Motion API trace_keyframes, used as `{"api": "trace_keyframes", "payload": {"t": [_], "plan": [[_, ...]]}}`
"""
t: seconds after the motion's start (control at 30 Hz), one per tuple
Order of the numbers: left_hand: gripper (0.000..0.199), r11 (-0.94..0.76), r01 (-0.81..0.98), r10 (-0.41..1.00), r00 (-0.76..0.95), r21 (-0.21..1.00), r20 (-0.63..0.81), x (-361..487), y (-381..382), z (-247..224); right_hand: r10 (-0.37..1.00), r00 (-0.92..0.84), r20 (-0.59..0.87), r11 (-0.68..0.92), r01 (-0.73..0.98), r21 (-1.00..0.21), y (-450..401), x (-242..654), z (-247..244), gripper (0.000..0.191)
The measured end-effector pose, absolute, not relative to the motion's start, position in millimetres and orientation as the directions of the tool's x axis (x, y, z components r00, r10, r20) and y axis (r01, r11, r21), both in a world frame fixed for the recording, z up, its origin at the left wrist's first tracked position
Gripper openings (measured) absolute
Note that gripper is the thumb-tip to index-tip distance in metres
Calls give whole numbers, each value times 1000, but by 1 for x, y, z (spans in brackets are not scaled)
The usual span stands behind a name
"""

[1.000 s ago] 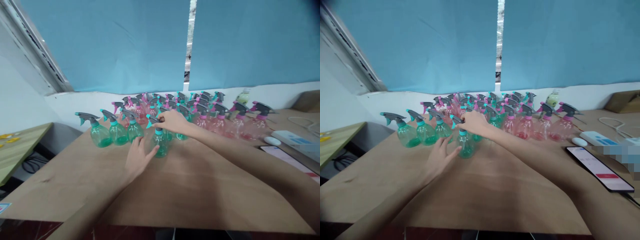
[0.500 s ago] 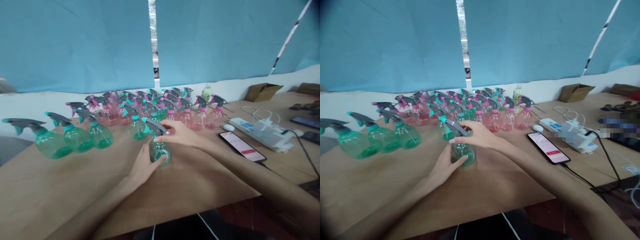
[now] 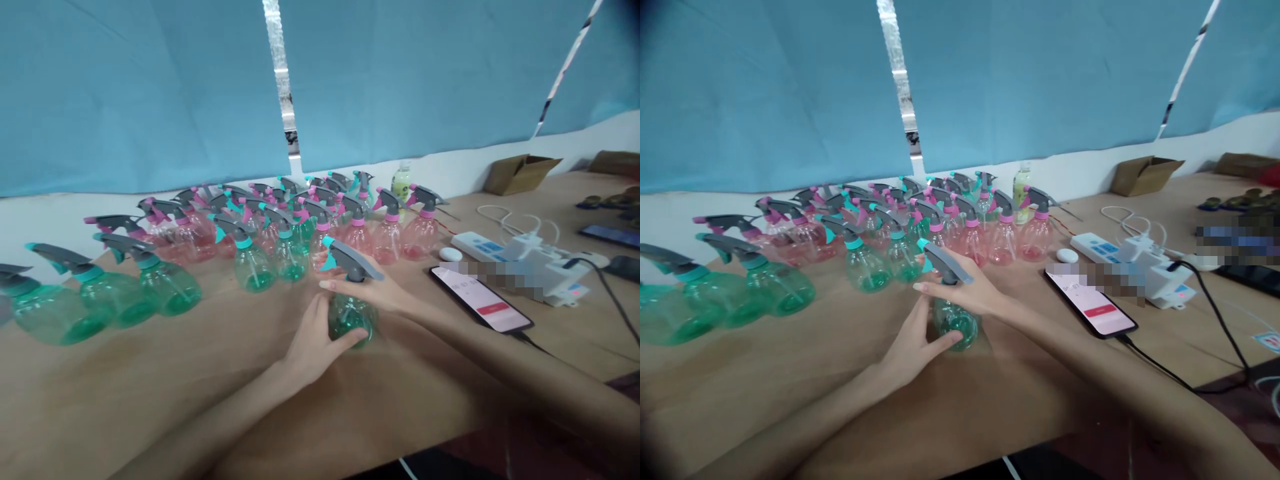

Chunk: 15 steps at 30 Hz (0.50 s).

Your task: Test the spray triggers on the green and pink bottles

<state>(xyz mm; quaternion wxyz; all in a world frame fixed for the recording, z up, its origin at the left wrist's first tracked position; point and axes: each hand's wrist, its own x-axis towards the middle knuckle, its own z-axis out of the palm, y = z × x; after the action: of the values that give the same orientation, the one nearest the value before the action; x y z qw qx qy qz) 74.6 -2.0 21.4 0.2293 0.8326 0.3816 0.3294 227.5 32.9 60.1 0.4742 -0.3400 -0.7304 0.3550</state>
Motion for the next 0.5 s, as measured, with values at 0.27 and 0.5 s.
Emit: {"api": "trace_keyframes", "payload": {"t": [0.27,0.5], "plan": [[77,-556,590,818,513,586,260,53,6,10,819,-299,489,544,137,-828,50,223,51,40],[69,-534,759,845,490,372,213,13,12,-3,846,-232,480,528,241,-814,63,220,58,20]]}}
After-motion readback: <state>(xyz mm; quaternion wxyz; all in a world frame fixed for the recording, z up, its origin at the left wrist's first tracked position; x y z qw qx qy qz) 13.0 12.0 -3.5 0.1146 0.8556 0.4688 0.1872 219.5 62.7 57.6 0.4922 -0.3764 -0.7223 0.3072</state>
